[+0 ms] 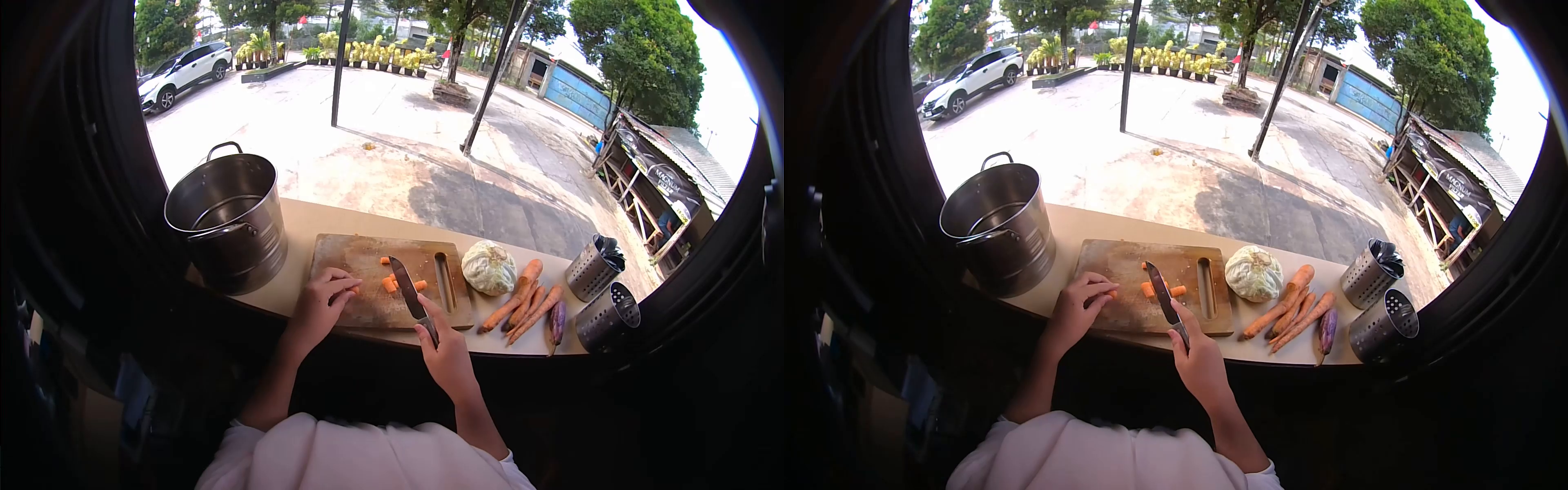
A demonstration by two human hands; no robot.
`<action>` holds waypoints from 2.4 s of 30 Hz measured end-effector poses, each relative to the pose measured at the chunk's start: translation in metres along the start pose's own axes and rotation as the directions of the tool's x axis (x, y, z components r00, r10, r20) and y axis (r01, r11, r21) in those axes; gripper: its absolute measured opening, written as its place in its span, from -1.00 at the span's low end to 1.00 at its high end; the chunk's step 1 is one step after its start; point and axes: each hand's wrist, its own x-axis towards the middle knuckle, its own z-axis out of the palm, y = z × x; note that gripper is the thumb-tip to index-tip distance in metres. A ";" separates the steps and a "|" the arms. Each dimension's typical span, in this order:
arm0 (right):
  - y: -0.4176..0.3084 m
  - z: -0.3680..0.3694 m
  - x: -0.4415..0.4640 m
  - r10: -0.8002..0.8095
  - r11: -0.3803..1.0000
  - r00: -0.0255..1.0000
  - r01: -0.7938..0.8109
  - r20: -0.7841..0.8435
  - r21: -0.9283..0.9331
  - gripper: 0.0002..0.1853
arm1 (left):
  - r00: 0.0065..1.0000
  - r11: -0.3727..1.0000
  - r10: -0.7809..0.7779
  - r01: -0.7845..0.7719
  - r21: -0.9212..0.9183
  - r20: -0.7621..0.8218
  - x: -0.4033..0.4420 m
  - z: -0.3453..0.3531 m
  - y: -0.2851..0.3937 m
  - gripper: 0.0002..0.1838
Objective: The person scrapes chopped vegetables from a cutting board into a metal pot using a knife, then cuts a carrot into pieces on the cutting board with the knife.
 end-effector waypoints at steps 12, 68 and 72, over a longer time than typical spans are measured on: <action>-0.027 0.013 0.003 0.055 0.998 0.995 -0.053 0.079 -0.023 -0.47 | 0.995 0.983 -0.074 0.083 -0.161 0.061 0.004 -0.006 -0.015 -0.52; -0.056 0.052 0.018 0.047 0.961 0.997 -0.029 0.058 -0.276 -0.53 | 0.899 0.954 -0.299 0.294 0.066 0.319 0.029 -0.023 -0.021 -0.70; -0.059 0.052 0.017 0.035 0.955 0.997 -0.015 0.062 -0.295 -0.51 | 0.905 0.957 -0.286 0.286 0.047 0.315 0.029 -0.021 -0.024 -0.73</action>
